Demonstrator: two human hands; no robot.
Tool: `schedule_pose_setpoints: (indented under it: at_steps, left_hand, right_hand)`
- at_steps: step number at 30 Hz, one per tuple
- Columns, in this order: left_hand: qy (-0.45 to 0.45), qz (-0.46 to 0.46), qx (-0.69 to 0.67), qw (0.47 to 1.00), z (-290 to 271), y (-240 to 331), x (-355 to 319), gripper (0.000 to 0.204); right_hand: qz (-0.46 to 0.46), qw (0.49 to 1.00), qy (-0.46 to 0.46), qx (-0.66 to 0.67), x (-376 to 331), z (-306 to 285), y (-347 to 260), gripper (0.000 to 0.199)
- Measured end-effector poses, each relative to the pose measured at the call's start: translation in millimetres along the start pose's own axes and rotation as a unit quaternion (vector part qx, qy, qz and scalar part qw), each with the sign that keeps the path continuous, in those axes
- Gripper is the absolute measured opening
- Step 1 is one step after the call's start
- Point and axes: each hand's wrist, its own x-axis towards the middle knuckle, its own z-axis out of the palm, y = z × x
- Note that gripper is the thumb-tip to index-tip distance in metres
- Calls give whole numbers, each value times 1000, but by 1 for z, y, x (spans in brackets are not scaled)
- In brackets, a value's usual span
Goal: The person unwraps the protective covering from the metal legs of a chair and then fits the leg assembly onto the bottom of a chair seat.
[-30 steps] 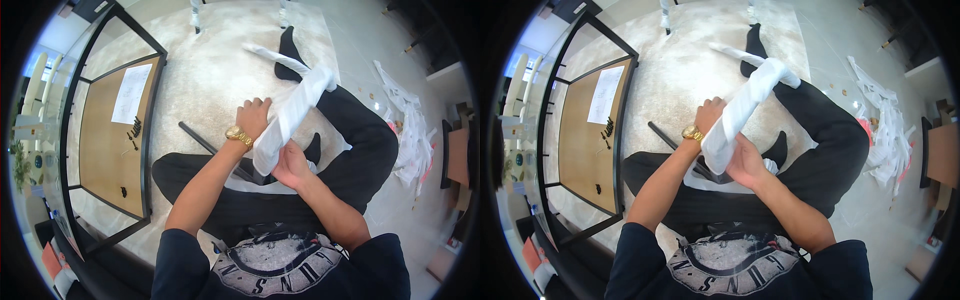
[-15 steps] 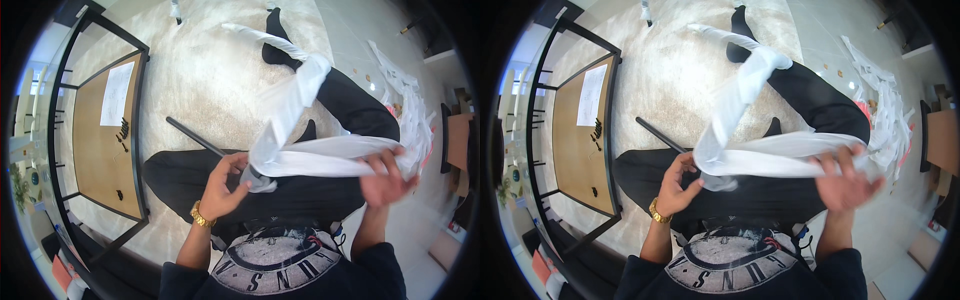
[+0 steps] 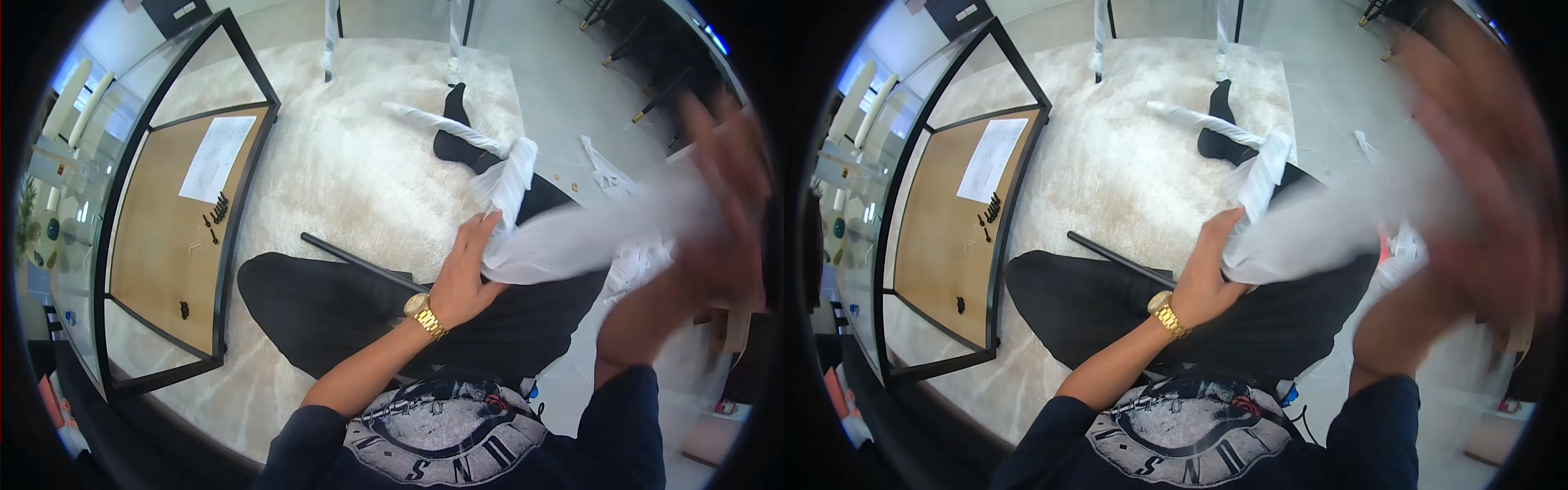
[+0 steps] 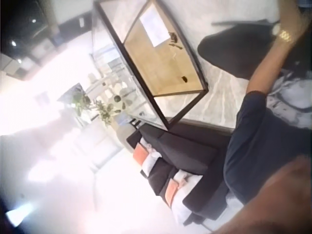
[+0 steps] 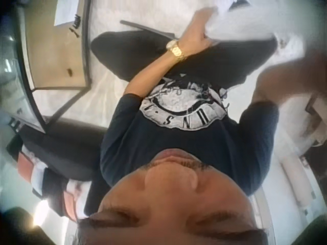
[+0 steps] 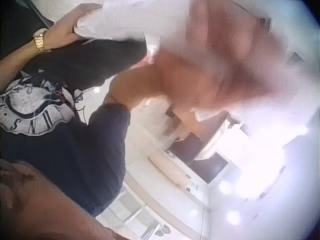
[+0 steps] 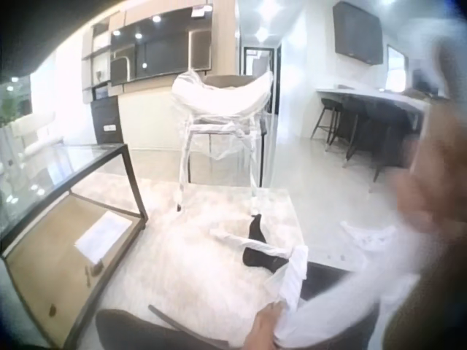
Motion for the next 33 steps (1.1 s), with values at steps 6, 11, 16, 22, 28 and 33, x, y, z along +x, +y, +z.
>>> schedule_pose_setpoints:
  at_steps: [6,11,16,22,28,33]
  left_hand:
    - [135,-341,-592,718,-33,-52,35,36]
    - [117,-442,-472,754,-28,-131,10,28]
    - [-106,-533,-248,802,7,-162,8,27]
    - [-504,-311,-160,790,52,-165,1,30]
    - [-388,-479,-275,738,-19,-143,16,37]
    - [-180,-301,-207,913,-81,-88,38,29]
  right_hand:
    - [-90,948,-165,-255,103,89,8,64]
    - [58,926,76,364,1,49,35,24]
    - [473,849,-48,229,-145,79,102,21]
    - [511,830,-69,211,-141,179,110,31]
    - [505,852,-65,118,-159,38,66,29]
    - [294,889,152,318,-173,-34,-4,74]
